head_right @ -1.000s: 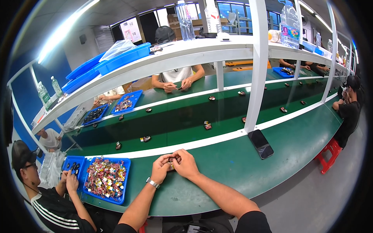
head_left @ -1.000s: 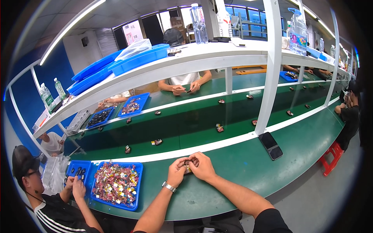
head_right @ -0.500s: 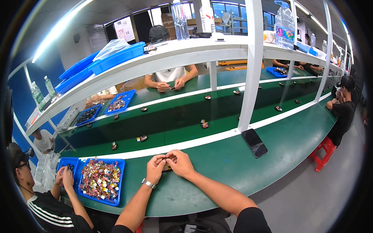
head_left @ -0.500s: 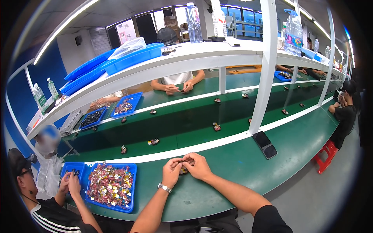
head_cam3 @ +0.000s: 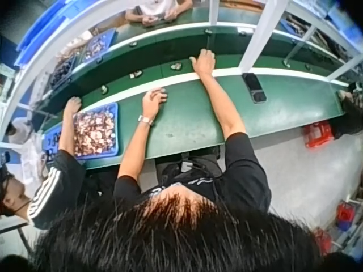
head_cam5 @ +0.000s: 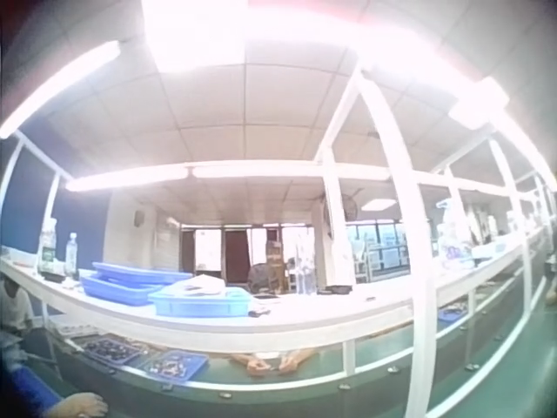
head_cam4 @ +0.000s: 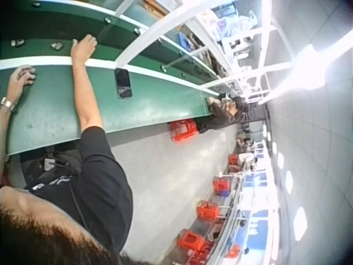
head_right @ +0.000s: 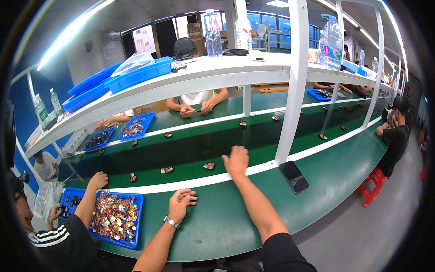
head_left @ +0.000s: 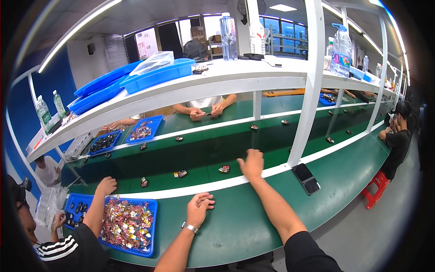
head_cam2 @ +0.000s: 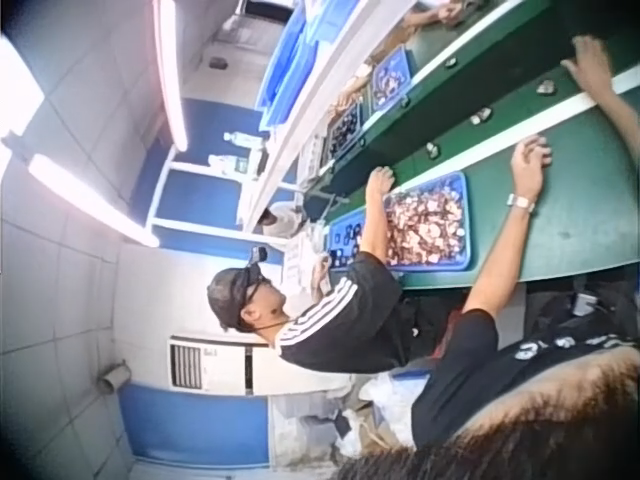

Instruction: Assembling small mechanical components or toy parts on a factory assembly line.

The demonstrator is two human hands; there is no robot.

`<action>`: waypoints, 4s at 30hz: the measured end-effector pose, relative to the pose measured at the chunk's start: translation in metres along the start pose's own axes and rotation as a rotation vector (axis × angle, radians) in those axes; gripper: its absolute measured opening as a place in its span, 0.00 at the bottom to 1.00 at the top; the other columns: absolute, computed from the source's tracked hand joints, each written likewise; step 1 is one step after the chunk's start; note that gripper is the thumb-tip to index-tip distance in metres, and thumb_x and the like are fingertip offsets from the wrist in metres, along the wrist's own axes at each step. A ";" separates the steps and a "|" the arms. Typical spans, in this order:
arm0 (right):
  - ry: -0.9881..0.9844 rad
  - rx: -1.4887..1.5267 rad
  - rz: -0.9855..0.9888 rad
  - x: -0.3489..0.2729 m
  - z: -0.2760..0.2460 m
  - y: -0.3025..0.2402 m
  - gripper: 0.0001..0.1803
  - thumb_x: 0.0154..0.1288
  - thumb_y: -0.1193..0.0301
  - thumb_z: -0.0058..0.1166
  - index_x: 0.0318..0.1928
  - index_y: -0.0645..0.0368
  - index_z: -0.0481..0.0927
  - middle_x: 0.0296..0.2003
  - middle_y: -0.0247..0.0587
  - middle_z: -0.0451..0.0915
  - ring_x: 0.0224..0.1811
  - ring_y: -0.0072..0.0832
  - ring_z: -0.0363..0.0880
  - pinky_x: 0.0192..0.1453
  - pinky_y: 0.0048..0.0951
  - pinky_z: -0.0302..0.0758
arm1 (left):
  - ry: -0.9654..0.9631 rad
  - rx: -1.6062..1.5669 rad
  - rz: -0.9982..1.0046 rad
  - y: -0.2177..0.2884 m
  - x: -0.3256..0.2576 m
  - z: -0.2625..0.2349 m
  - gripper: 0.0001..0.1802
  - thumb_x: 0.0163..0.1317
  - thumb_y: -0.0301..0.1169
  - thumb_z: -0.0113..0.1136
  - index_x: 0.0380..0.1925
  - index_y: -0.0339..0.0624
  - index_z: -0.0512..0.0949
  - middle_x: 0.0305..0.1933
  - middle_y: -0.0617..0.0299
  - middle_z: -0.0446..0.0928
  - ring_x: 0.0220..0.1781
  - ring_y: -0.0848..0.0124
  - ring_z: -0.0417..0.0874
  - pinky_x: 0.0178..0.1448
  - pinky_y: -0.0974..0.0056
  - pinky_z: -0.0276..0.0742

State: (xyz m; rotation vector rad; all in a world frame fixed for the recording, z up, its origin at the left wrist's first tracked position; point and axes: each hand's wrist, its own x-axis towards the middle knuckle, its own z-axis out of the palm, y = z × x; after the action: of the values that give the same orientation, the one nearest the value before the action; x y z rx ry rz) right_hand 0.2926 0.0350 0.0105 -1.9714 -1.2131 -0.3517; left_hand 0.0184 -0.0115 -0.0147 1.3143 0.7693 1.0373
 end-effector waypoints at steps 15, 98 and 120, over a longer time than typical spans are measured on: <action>-0.599 0.681 -0.382 -0.052 -0.082 -0.020 0.33 0.49 0.73 0.69 0.57 0.56 0.72 0.49 0.37 0.81 0.57 0.36 0.73 0.58 0.37 0.72 | -0.107 -0.086 -0.164 0.013 0.004 -0.011 0.19 0.74 0.36 0.45 0.53 0.31 0.72 0.45 0.52 0.80 0.37 0.71 0.82 0.39 0.68 0.80; -0.438 0.717 -0.299 -0.129 -0.060 -0.063 0.06 0.56 0.71 0.64 0.35 0.54 0.86 0.50 0.35 0.78 0.57 0.37 0.71 0.61 0.35 0.70 | -0.271 -0.295 -0.177 -0.001 0.003 -0.005 0.14 0.69 0.21 0.49 0.54 0.36 0.68 0.51 0.54 0.78 0.50 0.68 0.81 0.53 0.59 0.82; -0.362 0.693 -0.304 -0.134 -0.054 -0.065 0.08 0.55 0.73 0.63 0.37 0.55 0.86 0.55 0.37 0.77 0.61 0.40 0.69 0.64 0.37 0.69 | -0.261 -0.343 -0.150 0.005 0.000 0.001 0.12 0.68 0.21 0.51 0.51 0.36 0.68 0.59 0.50 0.74 0.55 0.66 0.80 0.57 0.59 0.80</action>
State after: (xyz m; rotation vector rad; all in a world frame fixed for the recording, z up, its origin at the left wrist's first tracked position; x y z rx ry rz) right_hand 0.1778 -0.0742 -0.0020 -1.2772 -1.6002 0.2723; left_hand 0.0186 -0.0116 -0.0098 1.0522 0.4607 0.8150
